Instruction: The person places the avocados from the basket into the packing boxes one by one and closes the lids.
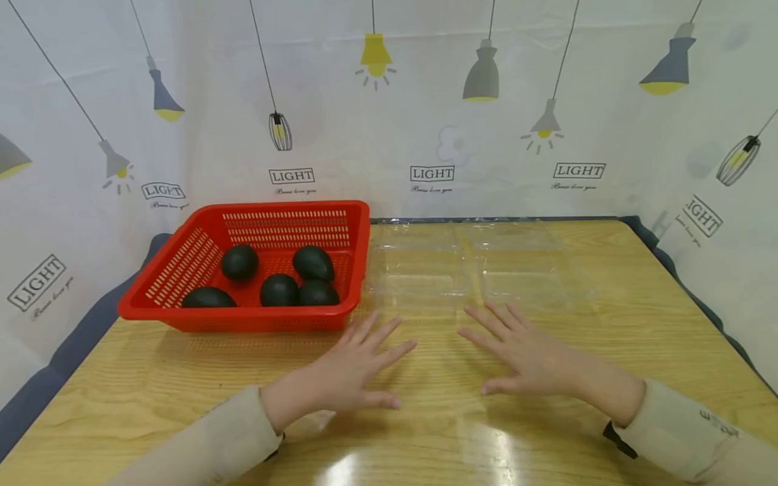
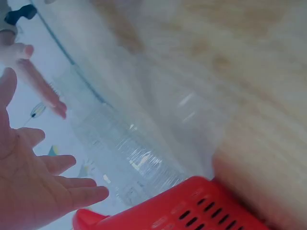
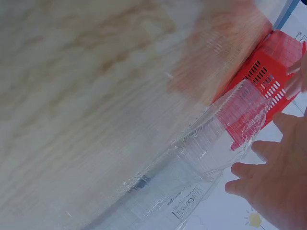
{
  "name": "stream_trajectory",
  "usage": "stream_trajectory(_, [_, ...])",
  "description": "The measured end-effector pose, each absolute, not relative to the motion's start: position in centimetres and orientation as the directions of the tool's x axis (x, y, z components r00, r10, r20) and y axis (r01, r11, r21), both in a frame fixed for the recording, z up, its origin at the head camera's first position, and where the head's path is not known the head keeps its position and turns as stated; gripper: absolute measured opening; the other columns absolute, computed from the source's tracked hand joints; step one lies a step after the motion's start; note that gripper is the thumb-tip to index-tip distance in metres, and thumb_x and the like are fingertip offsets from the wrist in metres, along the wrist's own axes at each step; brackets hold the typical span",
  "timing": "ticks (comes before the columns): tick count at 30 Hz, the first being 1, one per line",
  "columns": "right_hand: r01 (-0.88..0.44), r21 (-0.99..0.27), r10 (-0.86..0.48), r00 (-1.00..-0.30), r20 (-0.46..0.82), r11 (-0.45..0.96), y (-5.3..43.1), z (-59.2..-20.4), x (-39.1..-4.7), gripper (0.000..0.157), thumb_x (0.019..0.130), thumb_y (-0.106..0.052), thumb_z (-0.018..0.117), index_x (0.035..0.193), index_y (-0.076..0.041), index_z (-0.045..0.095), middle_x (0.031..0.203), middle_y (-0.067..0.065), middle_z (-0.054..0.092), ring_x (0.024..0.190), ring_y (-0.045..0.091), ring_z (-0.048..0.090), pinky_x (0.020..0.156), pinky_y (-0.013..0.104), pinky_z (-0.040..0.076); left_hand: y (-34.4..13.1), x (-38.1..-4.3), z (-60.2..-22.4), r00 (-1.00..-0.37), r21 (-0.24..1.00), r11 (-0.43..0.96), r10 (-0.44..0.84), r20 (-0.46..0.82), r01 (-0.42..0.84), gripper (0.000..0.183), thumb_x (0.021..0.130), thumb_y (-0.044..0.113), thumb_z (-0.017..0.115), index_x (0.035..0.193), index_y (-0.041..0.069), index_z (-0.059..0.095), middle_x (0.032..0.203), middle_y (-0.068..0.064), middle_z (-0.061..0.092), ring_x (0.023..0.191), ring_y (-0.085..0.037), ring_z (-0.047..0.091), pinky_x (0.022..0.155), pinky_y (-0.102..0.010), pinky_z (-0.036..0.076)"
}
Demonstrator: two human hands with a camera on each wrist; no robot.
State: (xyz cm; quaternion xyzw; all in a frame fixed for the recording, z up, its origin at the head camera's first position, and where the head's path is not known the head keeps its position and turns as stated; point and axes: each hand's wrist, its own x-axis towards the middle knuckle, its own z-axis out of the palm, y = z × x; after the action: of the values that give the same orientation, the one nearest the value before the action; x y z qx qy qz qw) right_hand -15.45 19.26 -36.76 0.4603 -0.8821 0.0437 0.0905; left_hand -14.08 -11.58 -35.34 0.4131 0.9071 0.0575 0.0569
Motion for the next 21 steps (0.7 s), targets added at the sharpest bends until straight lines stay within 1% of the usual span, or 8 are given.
stream_trajectory(4, [-0.812,-0.024,-0.793,-0.576,0.198,0.583,19.0,-36.4,-16.0,0.082,0.078,-0.05,0.063,0.142,-0.012,0.03,0.149,0.02,0.016,0.131,0.05,0.017,0.1,0.063,0.02,-11.4,-13.9,-34.1,-0.674,0.207,0.658,0.739,0.009,0.724,0.077,0.086,0.054,0.052,0.147,0.019,0.02,0.152,-0.015,0.013,0.136,-0.044,0.009,0.104,-0.058,0.022])
stream_trajectory(8, [-0.782,-0.058,-0.766,-0.62,0.172,0.62,18.6,-35.8,-16.8,0.082,0.08,-0.047,0.063,0.143,-0.01,0.027,0.15,0.02,0.012,0.133,0.047,0.014,0.104,0.061,0.015,-11.5,-13.4,-31.2,-0.662,0.272,0.614,0.737,0.138,0.741,0.072,0.088,0.042,0.056,0.146,0.016,0.021,0.15,-0.012,0.02,0.135,-0.035,0.022,0.105,-0.049,0.028])
stream_trajectory(10, [-0.767,-0.062,-0.753,-0.639,0.157,0.638,18.3,-35.6,-17.3,0.083,0.081,-0.047,0.062,0.144,-0.008,0.025,0.151,0.019,0.01,0.134,0.044,0.013,0.105,0.06,0.013,-11.7,-13.6,-29.1,-0.662,0.26,0.61,0.71,0.241,0.749,0.069,0.088,0.037,0.059,0.144,0.013,0.026,0.148,-0.012,0.026,0.133,-0.031,0.029,0.103,-0.046,0.032])
stream_trajectory(13, [-0.75,-0.06,-0.74,-0.66,0.132,0.659,18.0,-35.3,-17.8,0.085,0.082,-0.046,0.061,0.144,-0.004,0.021,0.151,0.02,0.009,0.136,0.041,0.013,0.106,0.06,0.011,-12.1,-14.8,-25.7,-0.706,0.239,0.668,0.624,0.334,0.704,0.064,0.088,0.03,0.061,0.142,0.01,0.032,0.146,-0.012,0.031,0.13,-0.029,0.034,0.101,-0.045,0.036])
stream_trajectory(15, [-0.741,-0.057,-0.734,-0.67,0.109,0.669,17.9,-35.2,-18.1,0.086,0.083,-0.047,0.06,0.144,-0.002,0.019,0.151,0.02,0.009,0.137,0.04,0.012,0.106,0.059,0.01,-12.5,-16.2,-23.7,-0.762,0.231,0.734,0.563,0.319,0.639,0.059,0.089,0.027,0.06,0.14,0.009,0.035,0.145,-0.012,0.032,0.13,-0.029,0.034,0.102,-0.045,0.035])
stream_trajectory(17, [-0.732,-0.058,-0.726,-0.681,0.093,0.679,17.8,-35.2,-18.2,0.086,0.084,-0.046,0.059,0.144,0.0,0.018,0.15,0.02,0.009,0.137,0.039,0.011,0.106,0.059,0.01,-12.9,-18.1,-22.3,-0.817,0.219,0.793,0.512,0.264,0.568,0.056,0.09,0.025,0.059,0.139,0.01,0.037,0.144,-0.012,0.033,0.13,-0.03,0.034,0.102,-0.046,0.034])
stream_trajectory(19, [-0.724,-0.054,-0.719,-0.689,0.086,0.688,17.7,-35.2,-18.3,0.086,0.085,-0.046,0.059,0.144,0.001,0.018,0.151,0.02,0.01,0.137,0.038,0.011,0.106,0.059,0.011,-13.5,-20.3,-21.6,-0.862,0.196,0.842,0.47,0.193,0.503,0.053,0.09,0.023,0.057,0.138,0.01,0.039,0.143,-0.013,0.035,0.129,-0.031,0.035,0.102,-0.047,0.034])
stream_trajectory(21, [-0.717,-0.059,-0.712,-0.697,0.083,0.695,17.7,-35.3,-18.4,0.085,0.085,-0.045,0.059,0.144,0.002,0.018,0.151,0.02,0.01,0.137,0.038,0.01,0.106,0.059,0.01,-14.1,-22.6,-21.5,-0.9,0.17,0.884,0.427,0.088,0.436,0.052,0.09,0.024,0.057,0.137,0.01,0.039,0.141,-0.015,0.037,0.127,-0.032,0.037,0.102,-0.048,0.033])
